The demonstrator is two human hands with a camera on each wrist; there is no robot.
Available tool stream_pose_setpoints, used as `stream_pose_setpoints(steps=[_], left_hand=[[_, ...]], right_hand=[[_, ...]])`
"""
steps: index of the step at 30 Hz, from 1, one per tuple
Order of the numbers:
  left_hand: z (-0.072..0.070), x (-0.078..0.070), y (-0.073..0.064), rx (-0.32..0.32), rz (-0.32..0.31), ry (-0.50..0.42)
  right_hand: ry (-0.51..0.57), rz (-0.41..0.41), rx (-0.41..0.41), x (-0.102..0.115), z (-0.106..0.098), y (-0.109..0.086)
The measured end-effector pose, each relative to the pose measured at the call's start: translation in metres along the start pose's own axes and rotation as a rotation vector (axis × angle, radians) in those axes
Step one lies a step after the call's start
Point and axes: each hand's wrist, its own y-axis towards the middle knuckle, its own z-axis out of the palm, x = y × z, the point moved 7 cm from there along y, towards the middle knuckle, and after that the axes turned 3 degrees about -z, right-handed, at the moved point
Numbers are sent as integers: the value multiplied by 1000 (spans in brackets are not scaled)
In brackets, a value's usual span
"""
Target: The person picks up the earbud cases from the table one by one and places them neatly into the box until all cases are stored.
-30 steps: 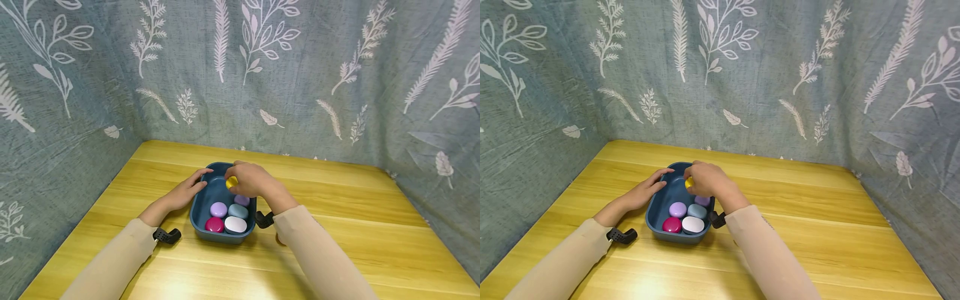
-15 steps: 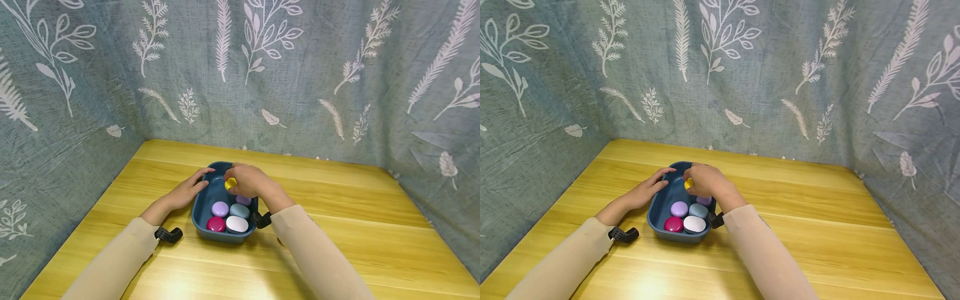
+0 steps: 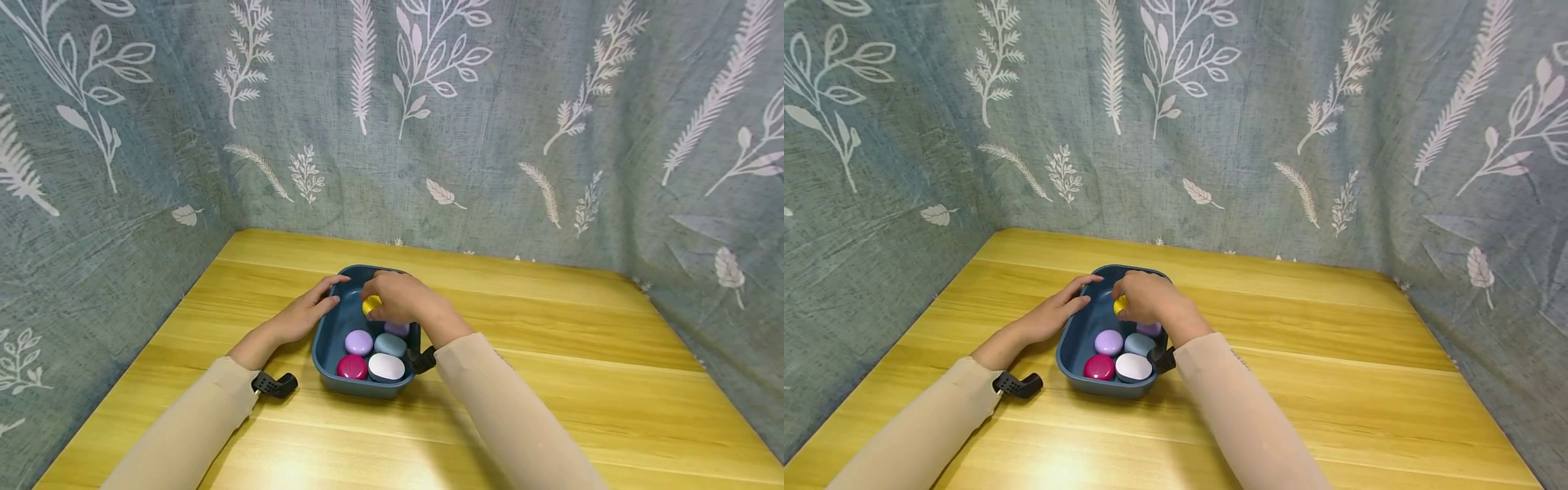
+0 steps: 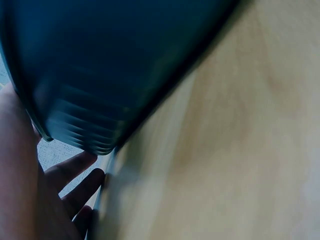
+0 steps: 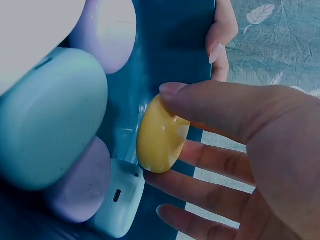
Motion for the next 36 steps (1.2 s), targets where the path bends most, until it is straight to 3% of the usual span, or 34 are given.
stream_pose_setpoints(steps=[6,22,36], left_hand=[[-1,-14,-7,12,8,-4],[-1,-10,-6,15,6,-17],[0,-12,-6,0,4,-2]], right_hand=[[-13,-11,20,4,4,3],[-6,-12,140,6,15,8],[10,-25,153,8,18,9]])
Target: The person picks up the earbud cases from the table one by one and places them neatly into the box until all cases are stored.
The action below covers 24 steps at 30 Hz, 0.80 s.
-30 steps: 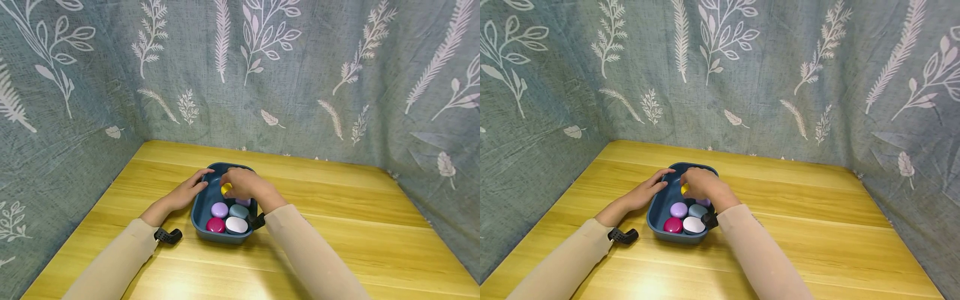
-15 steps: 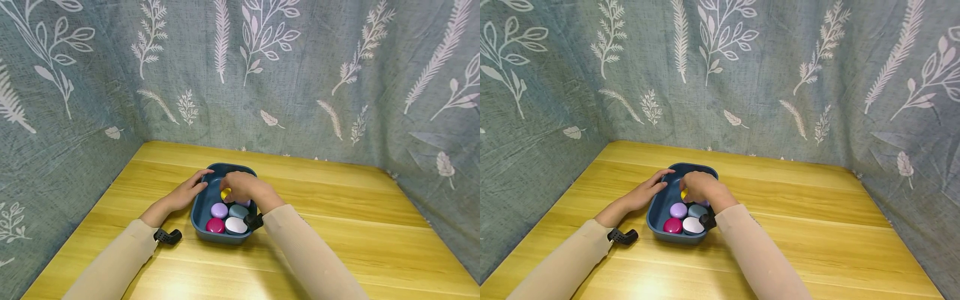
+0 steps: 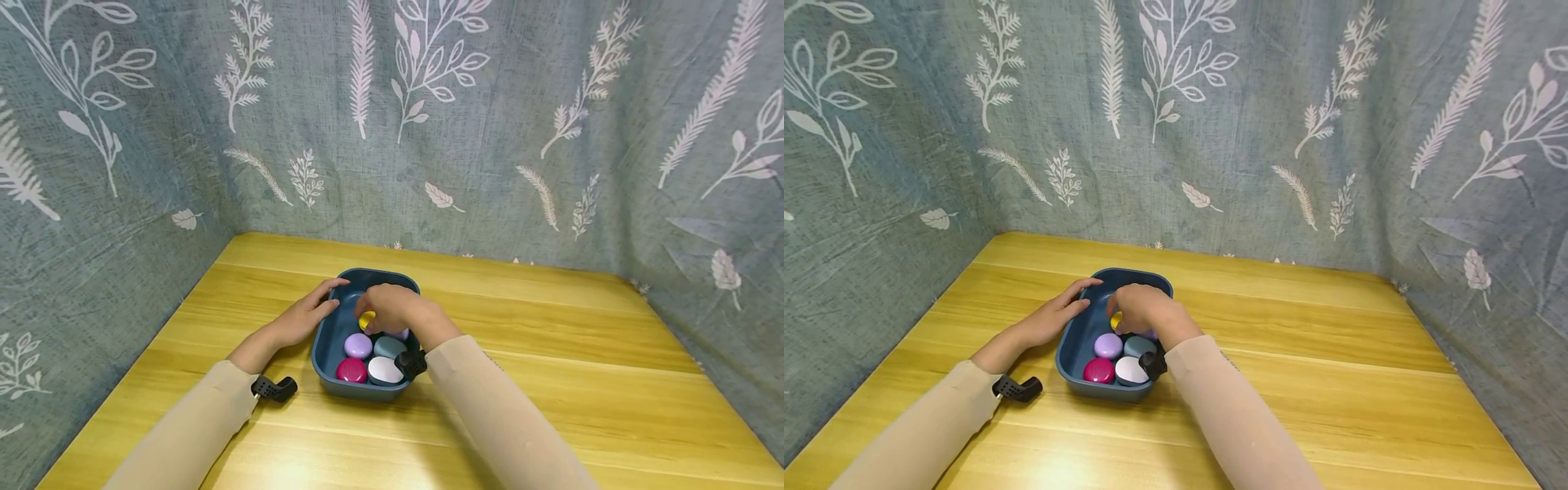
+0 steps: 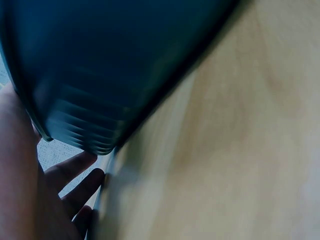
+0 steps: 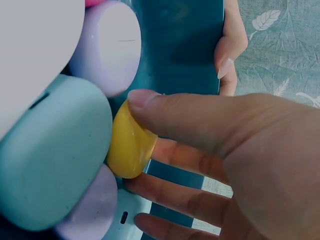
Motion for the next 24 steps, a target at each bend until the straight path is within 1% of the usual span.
stream_pose_setpoints(steps=[9,15,19,24], left_hand=[[0,-1,-1,-6,6,7],[0,-1,0,-5,-2,10],[0,-2,-2,0,8,10],[1,-3,-2,0,31,10]], right_hand=[[4,8,9,1,2,0],[7,15,4,1,2,0],[14,26,3,1,1,-1],[3,20,-2,3,0,-1]])
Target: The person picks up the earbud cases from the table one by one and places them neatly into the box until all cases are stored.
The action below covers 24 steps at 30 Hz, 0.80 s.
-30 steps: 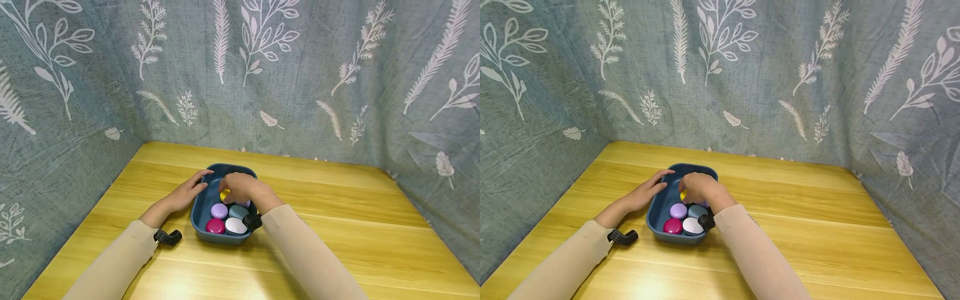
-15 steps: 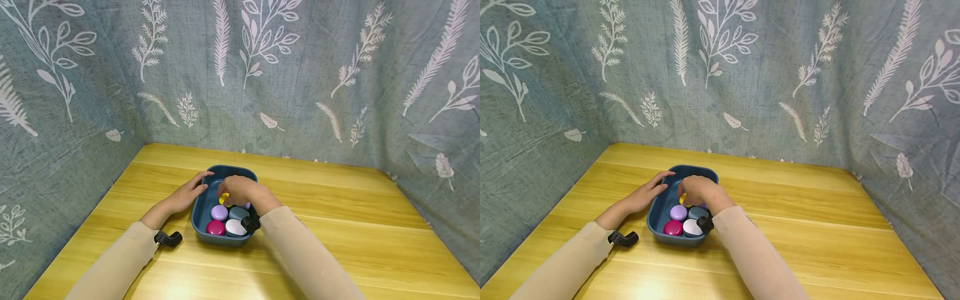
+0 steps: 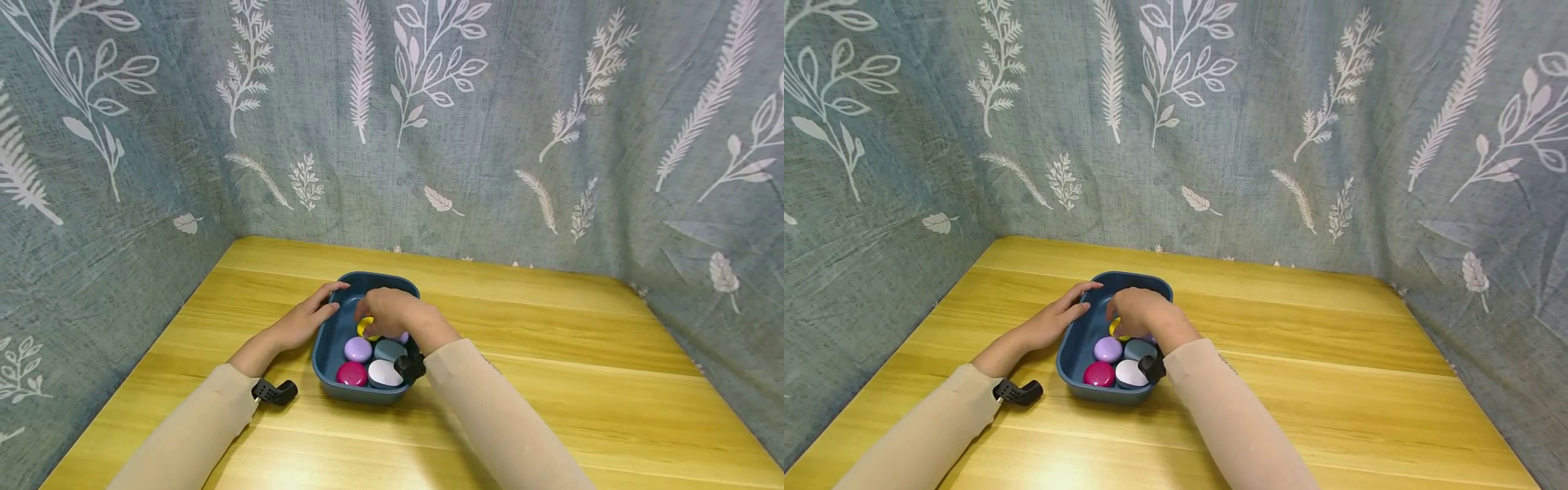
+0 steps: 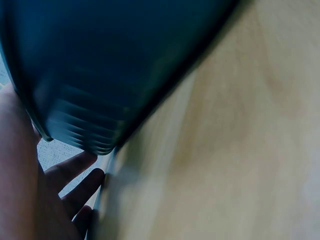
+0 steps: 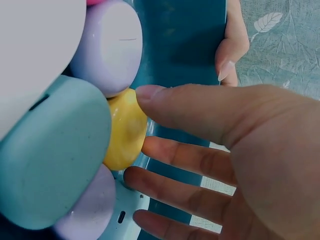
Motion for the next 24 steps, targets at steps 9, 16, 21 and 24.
stream_pose_setpoints(steps=[9,16,21,24], left_hand=[[3,23,12,-4,-11,-13],[3,37,17,-35,0,-10],[2,34,15,-38,7,-8],[3,34,15,-35,10,-4]], right_hand=[[-13,-16,-3,2,-4,-2],[-38,-30,-33,6,-9,-8],[-45,-28,-66,6,-15,-15],[-33,-30,-79,6,-18,-19]])
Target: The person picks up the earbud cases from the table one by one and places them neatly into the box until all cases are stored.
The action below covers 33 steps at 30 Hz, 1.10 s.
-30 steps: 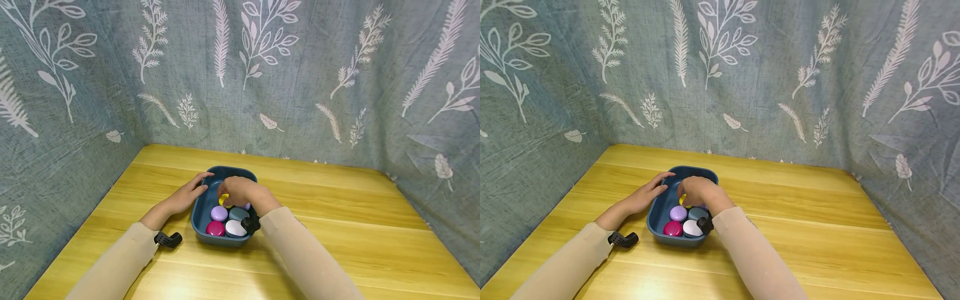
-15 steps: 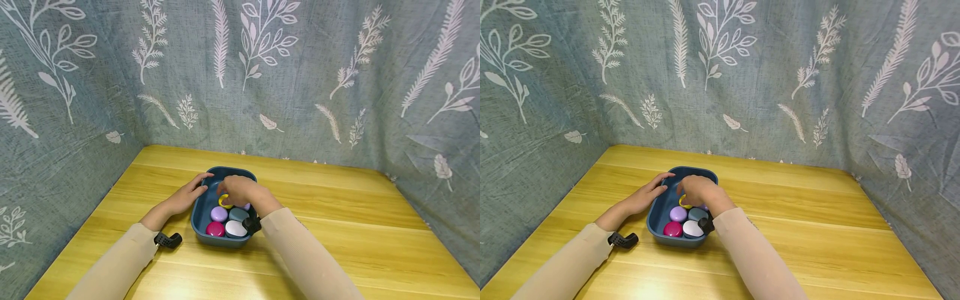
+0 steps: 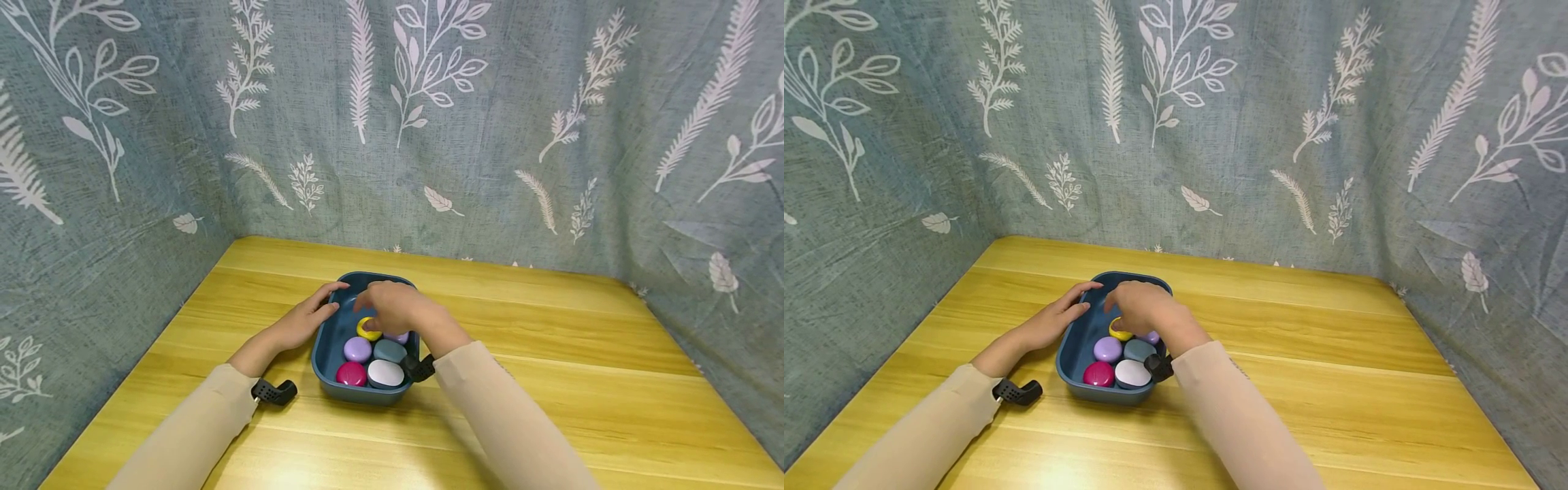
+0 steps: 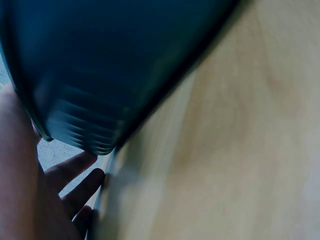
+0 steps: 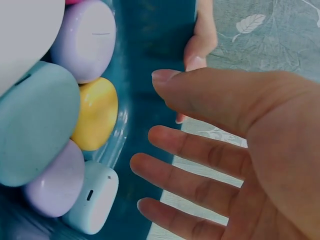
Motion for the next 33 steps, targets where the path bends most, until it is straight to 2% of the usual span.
stream_pose_setpoints(steps=[10,14,21,33], left_hand=[[0,-2,1,6,-1,4],[0,-2,1,20,-22,6],[-4,-37,-16,44,-41,11],[-4,-31,-14,40,-44,-8]], right_hand=[[6,2,-52,0,-10,-16],[13,-15,-84,0,-15,-24],[-2,-13,-109,-2,-19,-34],[18,3,-149,-14,-20,-59]])
